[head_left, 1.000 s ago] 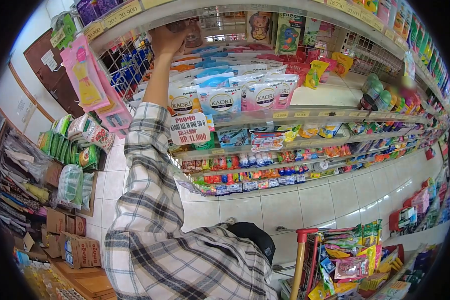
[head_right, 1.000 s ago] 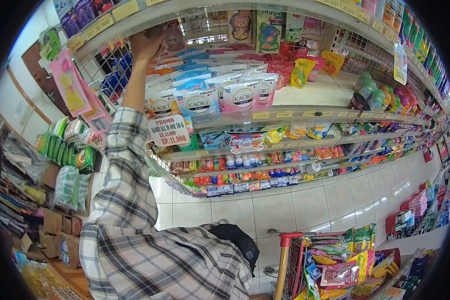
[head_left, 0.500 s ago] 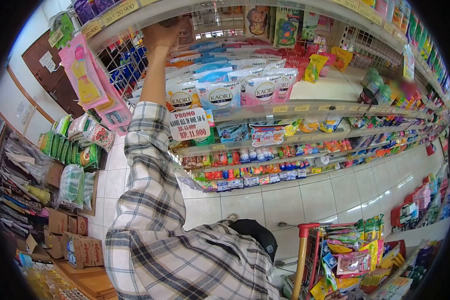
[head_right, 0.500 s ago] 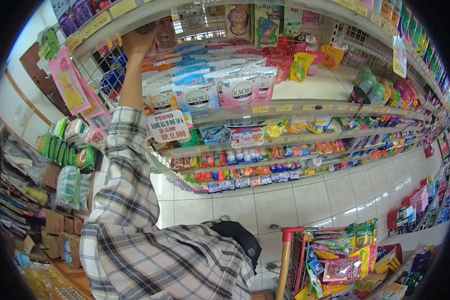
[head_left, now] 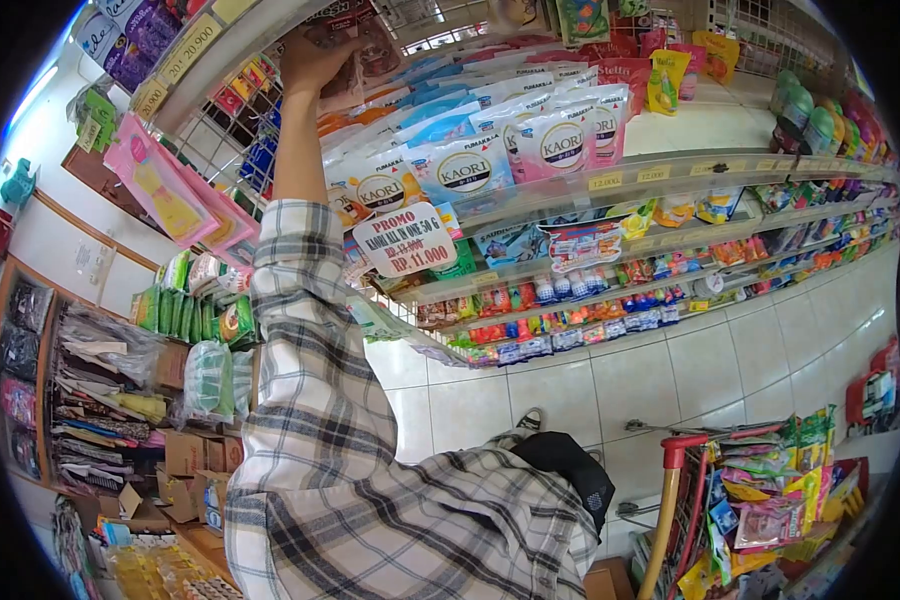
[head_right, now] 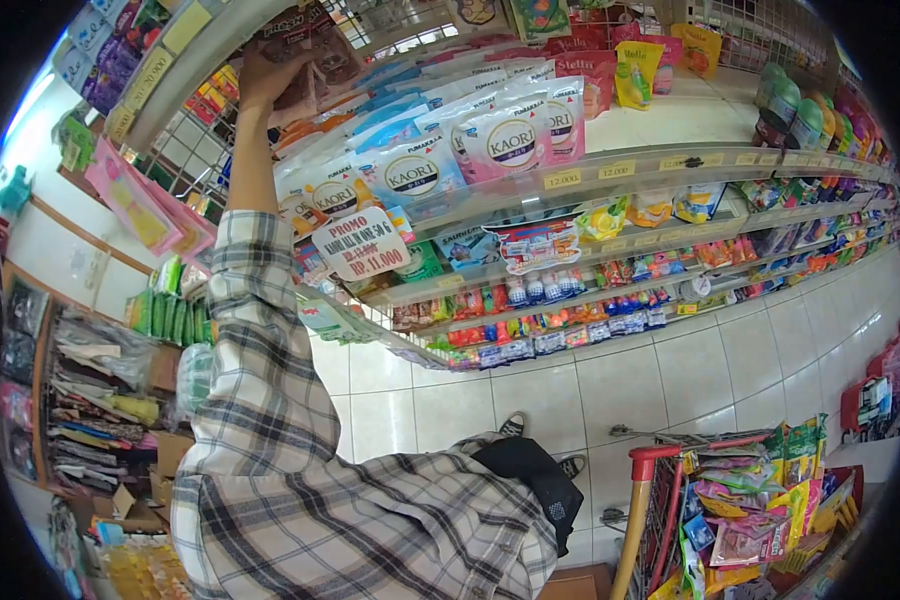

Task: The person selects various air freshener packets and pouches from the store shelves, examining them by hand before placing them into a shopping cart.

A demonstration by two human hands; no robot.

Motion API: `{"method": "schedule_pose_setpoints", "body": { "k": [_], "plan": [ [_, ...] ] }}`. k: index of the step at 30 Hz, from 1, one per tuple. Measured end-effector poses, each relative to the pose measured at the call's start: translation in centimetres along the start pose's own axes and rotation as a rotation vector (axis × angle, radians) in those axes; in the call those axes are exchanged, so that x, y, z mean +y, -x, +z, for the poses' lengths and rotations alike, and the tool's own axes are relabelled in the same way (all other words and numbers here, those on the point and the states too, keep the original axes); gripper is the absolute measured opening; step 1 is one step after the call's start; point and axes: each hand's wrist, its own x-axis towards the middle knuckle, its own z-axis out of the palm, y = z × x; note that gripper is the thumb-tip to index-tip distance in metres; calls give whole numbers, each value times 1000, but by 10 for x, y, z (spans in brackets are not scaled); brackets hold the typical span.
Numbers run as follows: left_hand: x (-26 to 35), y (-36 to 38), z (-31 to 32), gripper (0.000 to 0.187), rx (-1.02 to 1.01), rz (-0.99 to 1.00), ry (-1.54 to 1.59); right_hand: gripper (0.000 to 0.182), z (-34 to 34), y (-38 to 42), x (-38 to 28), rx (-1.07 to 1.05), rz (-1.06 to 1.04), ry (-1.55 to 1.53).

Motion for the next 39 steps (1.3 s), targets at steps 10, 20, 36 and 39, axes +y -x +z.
{"method": "schedule_pose_setpoints", "body": {
  "k": [10, 20, 36, 39],
  "plan": [
    [25, 10, -13, 82, 59, -80, 100, 35, 8, 7, -20, 2, -59, -10],
    [78, 42, -49, 59, 108, -189, 275, 30, 4, 2, -8, 14, -32, -37],
    [114, 131, -61, 75, 44, -188, 324, 22, 17, -13, 47, -59, 88, -272],
    [152, 185, -57, 82, -134, -167, 523, 20, 9, -3, 15, -78, 134, -314]
  ]
}}
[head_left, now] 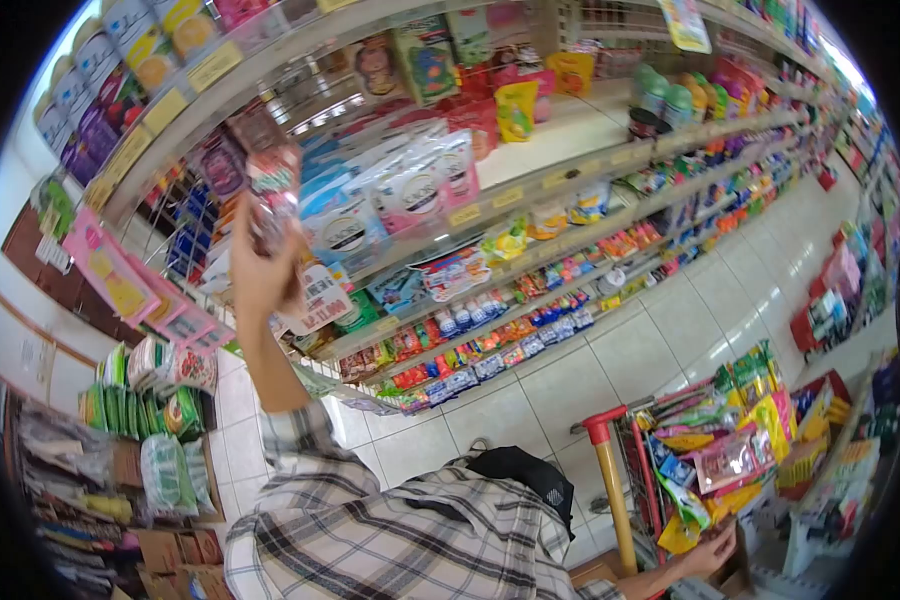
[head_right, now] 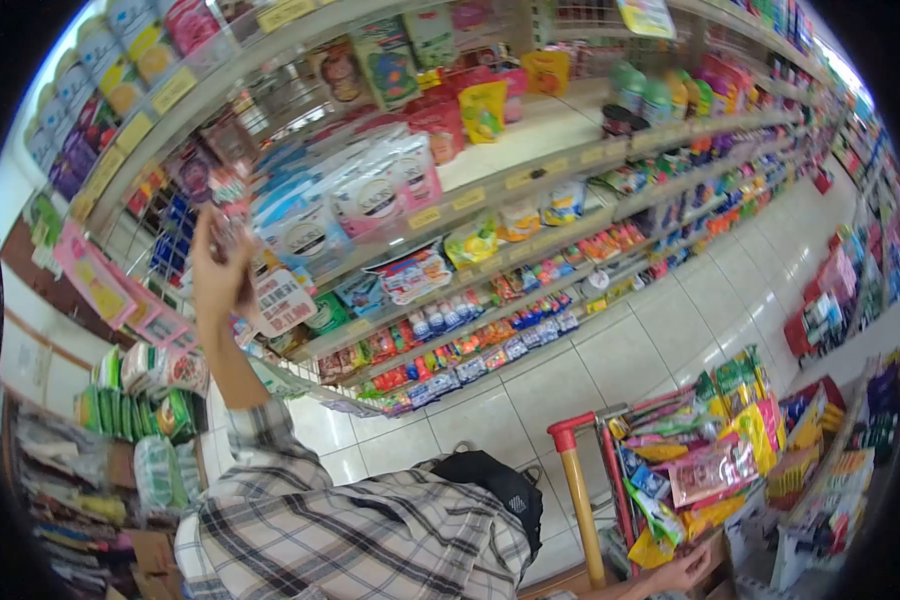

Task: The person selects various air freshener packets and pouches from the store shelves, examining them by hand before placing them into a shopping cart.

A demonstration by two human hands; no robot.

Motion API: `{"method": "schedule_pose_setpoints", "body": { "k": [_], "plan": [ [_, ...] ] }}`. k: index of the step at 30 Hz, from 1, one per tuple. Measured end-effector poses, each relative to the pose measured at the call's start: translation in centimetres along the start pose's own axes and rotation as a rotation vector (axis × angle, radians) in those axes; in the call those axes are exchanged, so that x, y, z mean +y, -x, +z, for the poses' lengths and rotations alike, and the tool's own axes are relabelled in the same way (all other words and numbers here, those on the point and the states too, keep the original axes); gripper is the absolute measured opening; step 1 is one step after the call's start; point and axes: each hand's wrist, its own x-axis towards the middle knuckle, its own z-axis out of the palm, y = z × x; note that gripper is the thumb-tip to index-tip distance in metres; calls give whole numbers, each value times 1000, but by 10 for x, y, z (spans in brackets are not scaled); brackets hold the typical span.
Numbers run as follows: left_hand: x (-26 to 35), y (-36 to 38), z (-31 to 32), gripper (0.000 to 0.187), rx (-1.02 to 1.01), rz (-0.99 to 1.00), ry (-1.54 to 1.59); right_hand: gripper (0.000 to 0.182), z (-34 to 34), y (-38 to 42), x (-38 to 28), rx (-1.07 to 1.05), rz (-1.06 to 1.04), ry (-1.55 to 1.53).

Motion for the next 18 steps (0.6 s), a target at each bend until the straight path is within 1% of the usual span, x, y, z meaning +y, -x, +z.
{"method": "schedule_pose_setpoints", "body": {
  "k": [1, 2, 3, 4, 5, 6, 7, 8, 9, 10, 11, 12, 13, 14, 15, 17, 18],
  "plan": [
    [4, 21, 21, 84, -83, -22, 161, 21, 2, 5, -12, -28, 9, 37],
    [11, 42, 46, 86, -186, -47, 329, 22, 12, 7, -13, -53, -23, -213],
    [25, 60, 71, 88, -277, 17, 358, 23, 18, 25, -47, -89, -7, -188],
    [42, 81, 98, 91, -389, 77, 404, 23, 21, 36, -78, -122, 150, -154],
    [67, 102, 122, 96, -541, -1, 539, 31, 23, 42, -77, -157, 136, -191],
    [93, 121, 145, 98, -668, -25, 594, 28, 36, 61, -123, -228, 153, -231],
    [114, 142, 165, 99, -793, -49, 642, 24, 36, 67, -134, -373, 41, -166],
    [127, 162, 184, 100, -884, -8, 658, 19, 43, 79, -173, -443, 9, -205],
    [137, 181, 198, 100, -947, 43, 673, 11, 43, 85, -187, -421, -39, -161],
    [146, 199, 210, 101, -993, 99, 686, 8, 39, 89, -193, -408, -8, -177],
    [150, 220, 220, 101, -1027, 88, 764, 8, 34, 94, -190, -392, -30, -140],
    [162, 234, 219, 100, -1107, 91, 782, 11, 27, 101, -195, -452, -20, -164],
    [177, 245, 221, 100, -1175, 94, 800, 13, 23, 108, -198, -525, 78, -305],
    [195, 264, 233, 100, -1164, 171, 861, 16, 25, 103, -194, -632, 114, -386],
    [197, 276, 239, 103, -1168, 320, 745, 18, 24, 112, -200, -632, 114, -399],
    [220, 296, 241, 108, -1177, 469, 682, 23, 26, 122, -205, -647, 114, -437],
    [232, 303, 243, 111, -1192, 489, 726, 26, 23, 120, -197, -602, 122, -420]
  ]
}}
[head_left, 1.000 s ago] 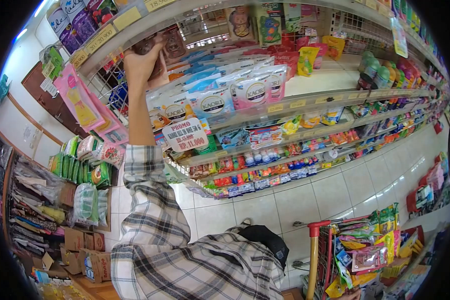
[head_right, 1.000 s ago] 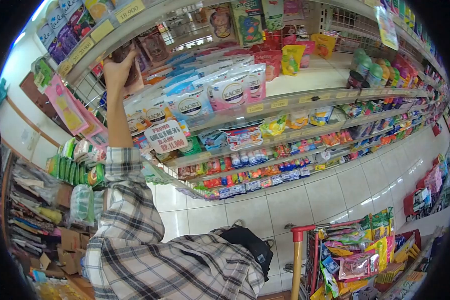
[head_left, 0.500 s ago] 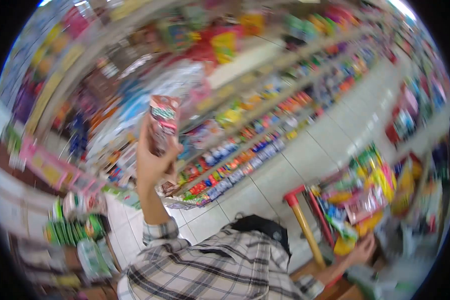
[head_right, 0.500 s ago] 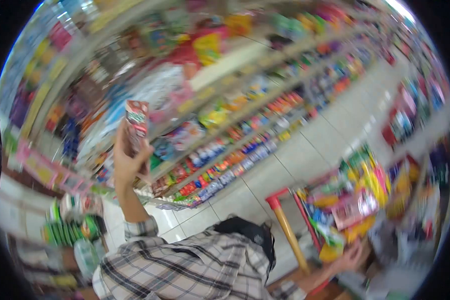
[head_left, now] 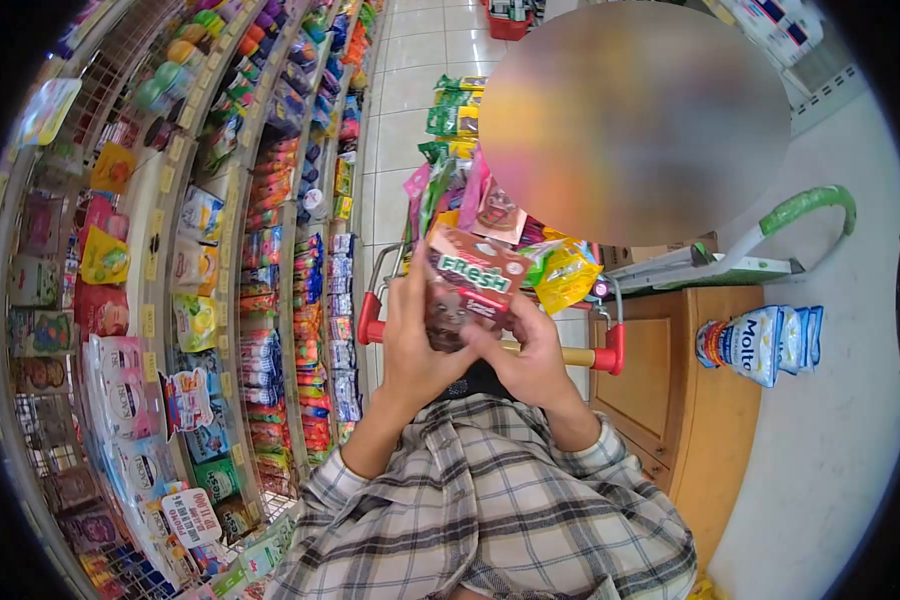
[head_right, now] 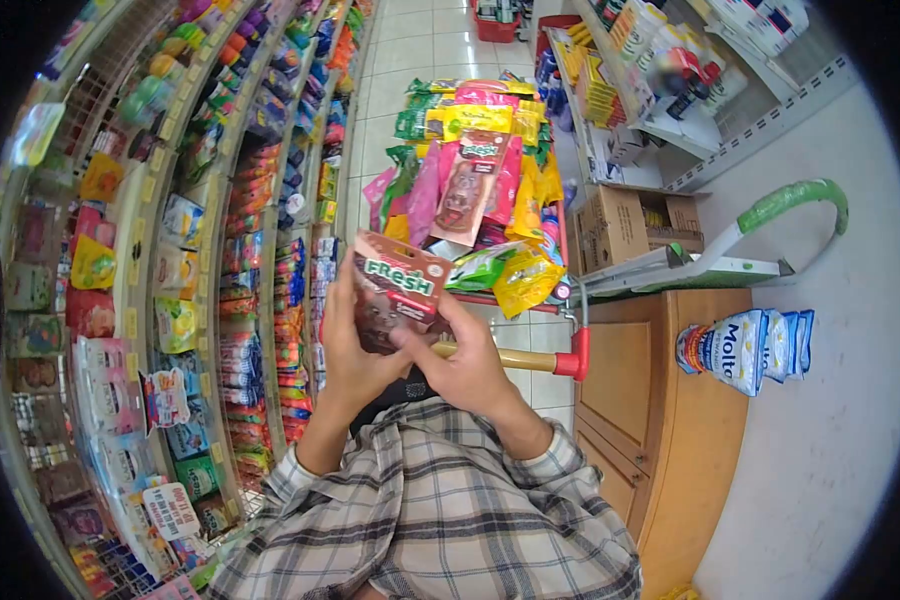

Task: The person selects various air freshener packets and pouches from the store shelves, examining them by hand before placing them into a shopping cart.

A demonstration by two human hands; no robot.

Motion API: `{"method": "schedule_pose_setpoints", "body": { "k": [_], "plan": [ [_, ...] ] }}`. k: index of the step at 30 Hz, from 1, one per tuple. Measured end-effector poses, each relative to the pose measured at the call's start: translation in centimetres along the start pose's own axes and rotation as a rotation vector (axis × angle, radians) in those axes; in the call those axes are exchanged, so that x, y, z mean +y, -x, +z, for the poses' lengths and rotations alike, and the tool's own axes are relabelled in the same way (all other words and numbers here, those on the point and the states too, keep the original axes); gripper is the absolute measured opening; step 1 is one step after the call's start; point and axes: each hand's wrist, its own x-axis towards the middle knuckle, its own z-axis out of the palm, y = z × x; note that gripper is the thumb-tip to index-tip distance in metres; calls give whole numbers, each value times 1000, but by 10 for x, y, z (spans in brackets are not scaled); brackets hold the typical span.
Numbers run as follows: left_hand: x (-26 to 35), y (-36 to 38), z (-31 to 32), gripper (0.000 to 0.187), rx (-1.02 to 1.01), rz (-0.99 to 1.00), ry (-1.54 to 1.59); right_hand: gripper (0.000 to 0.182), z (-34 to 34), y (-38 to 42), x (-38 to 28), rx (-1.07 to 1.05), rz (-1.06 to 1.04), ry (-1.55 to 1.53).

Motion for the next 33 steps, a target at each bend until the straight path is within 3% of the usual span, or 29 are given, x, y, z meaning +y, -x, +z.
{"method": "schedule_pose_setpoints", "body": {
  "k": [3, 5, 7, 8, 15, 19, 21, 22, 25, 26, 27, 29, 31, 33],
  "plan": [
    [9, -17, 14, 114, -19, 148, -50, 35, -27, -7, 13, 156, 24, 51],
    [7, -21, 12, 101, -21, 94, -42, 37, -60, -25, -4, 287, 72, 110],
    [-4, -21, 6, 91, 3, 78, -67, 33, -81, -63, -5, 401, -169, 141],
    [-12, -19, 4, 70, 45, 41, -43, 31, -91, -81, -2, 387, -99, 157],
    [-55, 38, -32, 47, 277, -255, -85, 39, -110, -170, 83, 185, 95, 411],
    [-67, 76, -64, 43, 434, -377, -254, 51, -98, -176, 79, 125, 79, 666],
    [-69, 99, -85, 43, 552, -462, -258, 52, -94, -176, 76, 120, -189, 724],
    [-66, 106, -98, 42, 610, -463, -354, 59, -107, -179, 81, 78, -134, 947],
    [-63, 133, -156, 43, 757, -414, -532, 65, -161, -203, 132, -125, -106, 867],
    [-59, 143, -177, 43, 808, -411, -561, 61, -176, -207, 153, -42, -230, 934],
    [-53, 150, -201, 41, 862, -414, -598, 58, -151, -197, 120, -20, -144, 934],
    [-38, 169, -253, 36, 956, -393, -678, 57, -162, -201, 121, 131, -35, 1046],
    [-30, 181, -303, 30, 1069, -337, -779, 56, -163, -201, 111, 160, 250, 1060],
    [-22, 198, -359, 27, 1230, -309, -846, 36, -149, -175, 99, 341, -442, 1038]
  ]
}}
